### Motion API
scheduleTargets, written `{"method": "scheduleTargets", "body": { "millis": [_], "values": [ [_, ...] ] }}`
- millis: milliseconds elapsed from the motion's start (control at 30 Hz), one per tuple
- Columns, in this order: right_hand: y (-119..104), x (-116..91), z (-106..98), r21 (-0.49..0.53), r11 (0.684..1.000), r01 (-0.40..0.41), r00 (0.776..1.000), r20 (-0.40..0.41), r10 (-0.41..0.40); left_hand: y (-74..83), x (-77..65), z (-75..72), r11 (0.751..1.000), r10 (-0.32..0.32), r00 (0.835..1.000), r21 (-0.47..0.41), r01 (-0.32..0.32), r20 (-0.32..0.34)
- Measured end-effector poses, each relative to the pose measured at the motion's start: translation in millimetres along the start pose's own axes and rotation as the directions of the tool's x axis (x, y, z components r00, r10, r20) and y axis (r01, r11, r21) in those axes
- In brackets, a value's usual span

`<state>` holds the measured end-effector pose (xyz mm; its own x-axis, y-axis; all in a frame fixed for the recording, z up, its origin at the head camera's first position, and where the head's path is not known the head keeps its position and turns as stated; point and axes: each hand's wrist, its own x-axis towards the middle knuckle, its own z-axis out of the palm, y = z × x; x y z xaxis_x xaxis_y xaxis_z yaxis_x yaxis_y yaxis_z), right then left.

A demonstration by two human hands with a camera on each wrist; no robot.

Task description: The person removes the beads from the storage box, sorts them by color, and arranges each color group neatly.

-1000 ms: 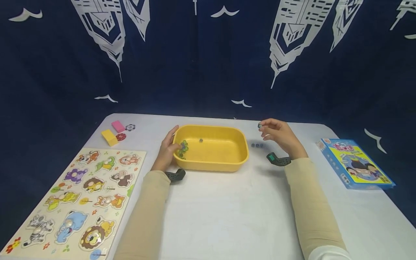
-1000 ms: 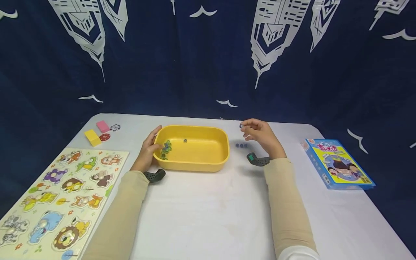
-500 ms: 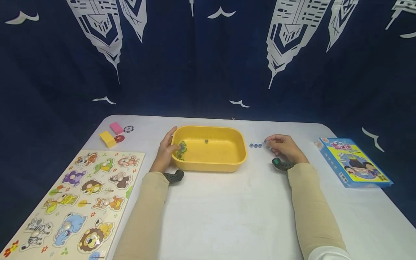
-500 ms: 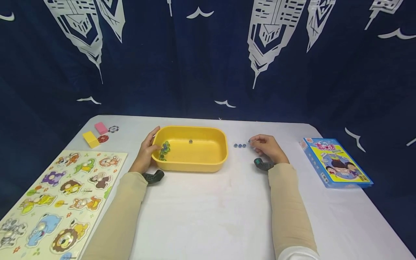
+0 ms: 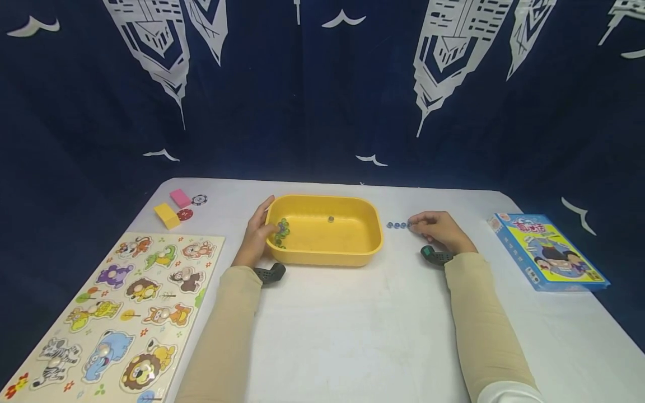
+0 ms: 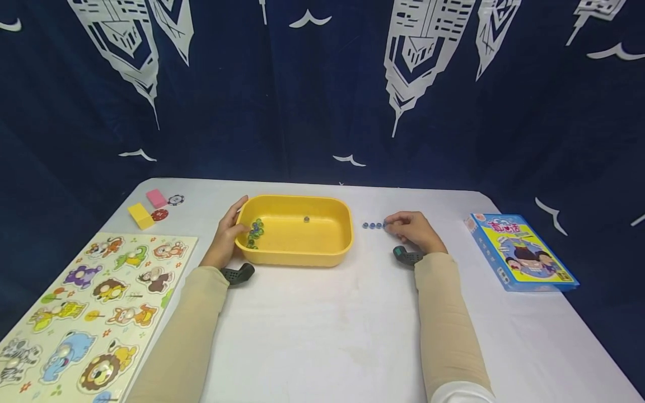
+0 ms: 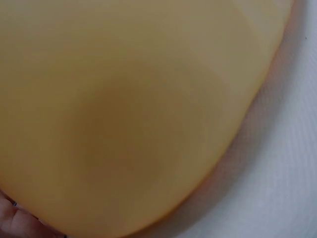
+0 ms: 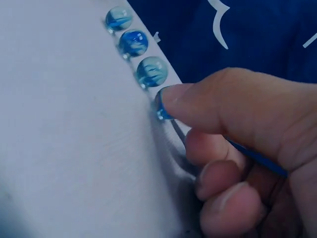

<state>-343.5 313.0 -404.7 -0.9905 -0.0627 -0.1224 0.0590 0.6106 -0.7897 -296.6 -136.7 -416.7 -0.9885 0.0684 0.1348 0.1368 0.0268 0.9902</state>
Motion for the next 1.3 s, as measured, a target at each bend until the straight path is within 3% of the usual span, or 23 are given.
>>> {"method": "scheduleTargets", "body": {
  "millis": [233,367,500,633,767,933,1033,1300],
  "values": [
    [-20.9,-2.2,-5.7,0.044,0.998,0.053,0.998,-0.023,-0.052,1.0,-0.3,-1.0,1.000,-0.008,1.000,0.005,0.008,-0.003],
    [-51.4,-8.1,-4.1,0.028,0.989,0.144,0.989,-0.017,-0.144,-1.6,0.2,-1.1,1.000,-0.008,1.000,-0.006,0.008,0.000],
    [-87.3,-13.7,7.3,0.035,0.966,0.258,0.966,0.020,-0.259,-5.6,1.2,-1.1,1.000,-0.004,1.000,-0.010,0.004,0.004],
    [-120.5,-11.7,28.3,0.036,0.931,0.362,0.922,0.130,-0.364,-7.2,1.1,-1.3,1.000,-0.004,1.000,-0.009,0.004,0.000],
    [-148.8,-2.9,52.5,0.066,0.903,0.424,0.859,0.286,-0.424,-6.0,0.6,-1.5,1.000,-0.005,1.000,-0.005,0.005,-0.010],
    [-176.2,8.7,82.0,0.084,0.884,0.461,0.767,0.463,-0.444,-4.9,1.0,-1.1,1.000,-0.009,1.000,-0.009,0.009,-0.008],
    [-188.5,14.8,99.6,0.064,0.881,0.469,0.728,0.536,-0.427,-3.3,0.6,-0.6,1.000,-0.008,1.000,-0.017,0.008,-0.006],
    [-206.0,32.8,142.4,0.005,0.900,0.436,0.691,0.638,-0.339,-1.6,1.1,-1.5,1.000,-0.012,1.000,-0.008,0.012,-0.004]
  ]
}}
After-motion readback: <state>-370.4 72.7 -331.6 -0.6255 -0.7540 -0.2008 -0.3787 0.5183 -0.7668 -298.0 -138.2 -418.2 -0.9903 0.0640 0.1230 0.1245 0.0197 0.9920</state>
